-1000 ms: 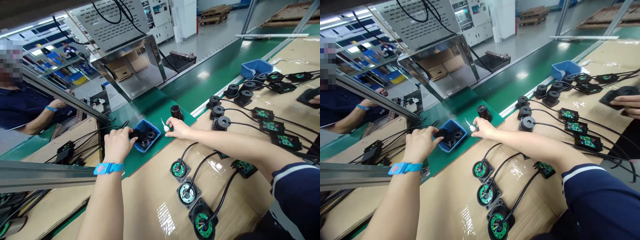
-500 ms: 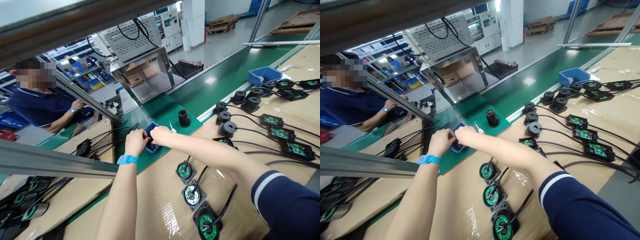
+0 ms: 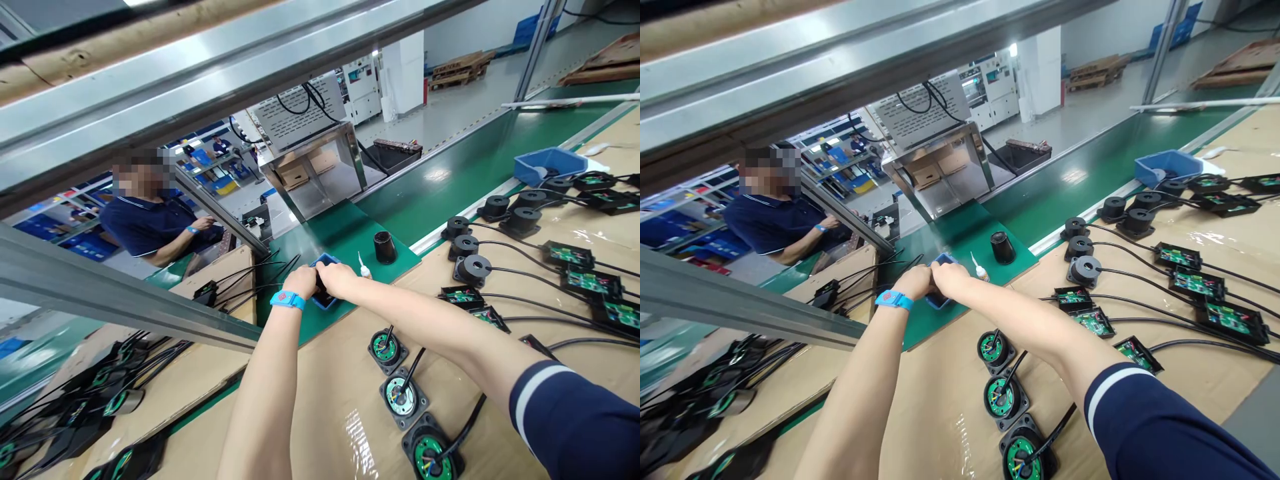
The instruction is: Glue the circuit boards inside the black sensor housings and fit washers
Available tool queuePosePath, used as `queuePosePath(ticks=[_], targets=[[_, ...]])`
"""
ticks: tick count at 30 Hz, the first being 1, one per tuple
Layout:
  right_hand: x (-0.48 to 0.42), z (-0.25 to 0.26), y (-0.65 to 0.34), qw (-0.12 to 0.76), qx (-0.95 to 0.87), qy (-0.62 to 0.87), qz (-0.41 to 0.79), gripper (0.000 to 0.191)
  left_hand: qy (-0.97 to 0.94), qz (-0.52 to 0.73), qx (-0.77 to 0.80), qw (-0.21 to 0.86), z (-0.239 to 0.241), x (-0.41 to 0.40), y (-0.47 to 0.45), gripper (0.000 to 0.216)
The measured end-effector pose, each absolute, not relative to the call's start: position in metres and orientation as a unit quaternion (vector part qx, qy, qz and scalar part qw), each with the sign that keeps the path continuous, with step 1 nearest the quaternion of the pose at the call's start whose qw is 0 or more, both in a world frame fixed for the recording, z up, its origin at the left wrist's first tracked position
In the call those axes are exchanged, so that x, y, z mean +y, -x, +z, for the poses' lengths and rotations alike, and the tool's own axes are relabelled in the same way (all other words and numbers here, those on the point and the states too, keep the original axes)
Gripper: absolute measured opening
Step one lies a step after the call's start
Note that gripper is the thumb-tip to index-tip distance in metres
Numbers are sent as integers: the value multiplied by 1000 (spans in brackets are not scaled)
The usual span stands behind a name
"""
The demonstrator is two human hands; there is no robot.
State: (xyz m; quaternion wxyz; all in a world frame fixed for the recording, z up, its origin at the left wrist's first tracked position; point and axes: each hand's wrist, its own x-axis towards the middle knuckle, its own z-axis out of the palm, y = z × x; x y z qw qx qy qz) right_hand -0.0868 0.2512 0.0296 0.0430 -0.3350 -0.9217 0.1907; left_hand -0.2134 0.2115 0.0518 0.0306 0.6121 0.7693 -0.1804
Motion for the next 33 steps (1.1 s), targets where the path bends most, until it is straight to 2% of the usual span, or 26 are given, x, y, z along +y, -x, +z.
queuePosePath(ticks=[11, 17, 21, 26, 30, 33], targets=[[244, 31, 79, 68, -912, 341, 219, 39, -611, -70, 786, 68, 47, 202, 208, 37], [242, 41, 68, 119, -903, 330, 249, 39, -588, 90, 801, 67, 65, 185, 206, 34], [229, 48, 47, 130, -907, 271, 296, 37, -556, 213, 799, 85, 69, 132, 206, 39], [189, 39, 21, 23, -909, 191, 371, 34, -539, 281, 762, 223, 32, 31, 181, 44], [162, 31, 19, -107, -892, 151, 412, 32, -531, 257, 741, 320, 3, -29, 146, 36], [155, 28, 26, -206, -862, 114, 449, 32, -523, 241, 742, 343, -6, -55, 127, 36]])
